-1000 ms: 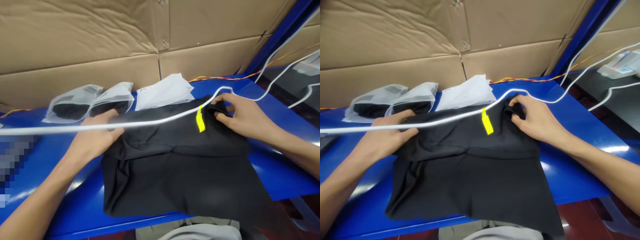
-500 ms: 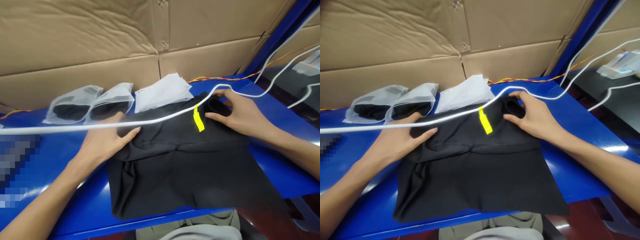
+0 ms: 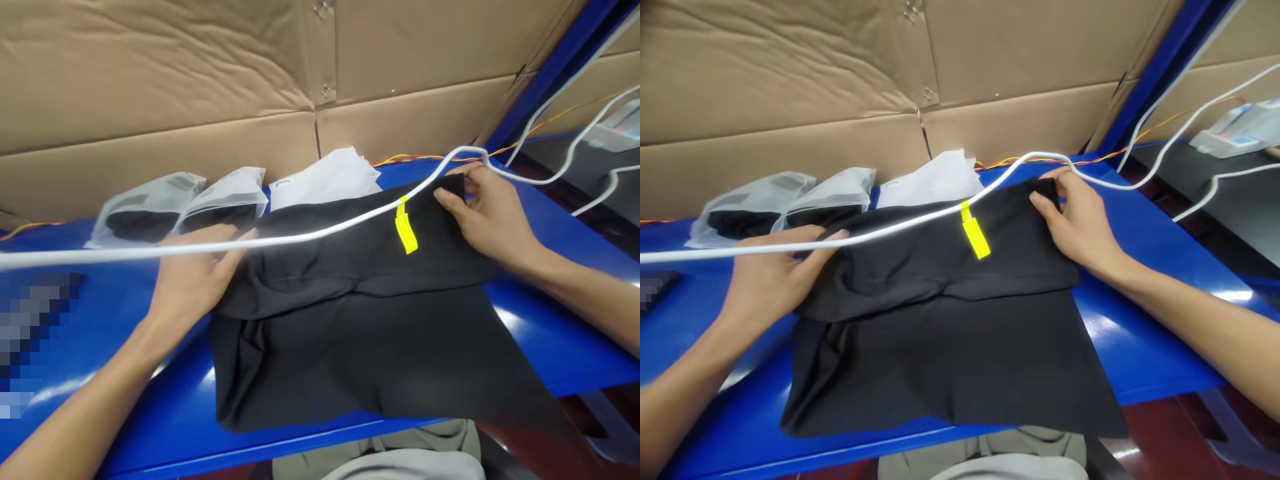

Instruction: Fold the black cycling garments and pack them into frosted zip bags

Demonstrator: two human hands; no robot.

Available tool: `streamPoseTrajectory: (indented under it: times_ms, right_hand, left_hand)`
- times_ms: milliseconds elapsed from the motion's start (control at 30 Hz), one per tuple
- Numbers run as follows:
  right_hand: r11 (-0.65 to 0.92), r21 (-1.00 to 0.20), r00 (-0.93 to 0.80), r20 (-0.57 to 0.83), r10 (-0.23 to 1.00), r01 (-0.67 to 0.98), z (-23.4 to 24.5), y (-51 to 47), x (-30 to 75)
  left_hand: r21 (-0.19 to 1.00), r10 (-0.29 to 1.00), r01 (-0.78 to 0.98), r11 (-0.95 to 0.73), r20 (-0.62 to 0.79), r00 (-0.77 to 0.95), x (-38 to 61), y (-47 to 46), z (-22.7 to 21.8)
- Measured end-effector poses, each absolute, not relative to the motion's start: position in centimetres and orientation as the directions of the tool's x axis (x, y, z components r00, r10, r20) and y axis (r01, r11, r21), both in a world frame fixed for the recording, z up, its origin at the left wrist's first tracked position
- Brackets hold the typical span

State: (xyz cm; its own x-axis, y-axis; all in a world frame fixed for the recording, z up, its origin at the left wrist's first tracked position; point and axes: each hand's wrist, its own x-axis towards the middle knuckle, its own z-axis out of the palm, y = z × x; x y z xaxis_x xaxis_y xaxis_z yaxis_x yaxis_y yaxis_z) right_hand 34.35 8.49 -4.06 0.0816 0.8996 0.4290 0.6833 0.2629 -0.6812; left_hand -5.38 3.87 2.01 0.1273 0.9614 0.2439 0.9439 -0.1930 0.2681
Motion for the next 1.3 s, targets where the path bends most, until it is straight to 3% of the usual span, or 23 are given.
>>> streamPoseTrajectory:
  times_ms: [333,433,600,700,867,1033,1133,1233,1300]
  right_hand:
    - [0.371,-0.566,-0.081,0.471,0.878,0.736,-3.7,8.7,34.3]
    - [0.365,-0.564,-0.064,0.482,0.874,0.741,-3.0,8.1,34.1]
    - [0.444,-0.658,-0.161,0.445,0.881,0.609,-1.8,7.0,33.3]
    - [0.485,-0.738,-0.338,0.357,0.871,0.47,-1.4,6.7,33.1]
    - [0.498,-0.786,-0.465,0.309,0.83,0.367,-1.1,6.8,33.8]
    - [0.494,-0.827,-0.586,0.267,0.765,0.268,-0.4,6.5,34.2]
    - [0.449,-0.853,-0.655,0.182,0.733,0.265,0.1,6.2,34.3]
    - [0.417,-0.871,-0.748,0.091,0.657,0.26,0.7,6.0,34.3]
    - [0.413,-0.886,-0.812,0.075,0.579,0.212,1.1,5.9,34.2]
  left_hand:
    - [0.137,0.883,0.949,-0.282,0.424,0.201,-5.2,4.0,1.3]
    - [0.175,0.909,0.95,-0.259,0.377,0.179,-5.4,4.2,1.4]
    - [0.247,0.947,0.931,-0.267,0.245,0.207,-6.2,5.0,0.5]
    - [0.238,0.924,0.922,-0.307,0.307,0.228,-5.9,4.8,0.2]
    - [0.227,0.883,0.909,-0.349,0.404,0.239,-5.3,4.2,0.6]
    - [0.416,0.942,0.865,-0.28,0.293,0.164,-5.6,4.5,0.5]
    - [0.445,0.942,0.855,-0.267,0.309,0.134,-5.6,4.6,0.3]
    - [0.468,0.906,0.814,-0.344,0.392,0.158,-5.7,4.5,0.5]
    - [0.543,0.878,0.699,-0.465,0.384,0.287,-6.1,4.4,0.8]
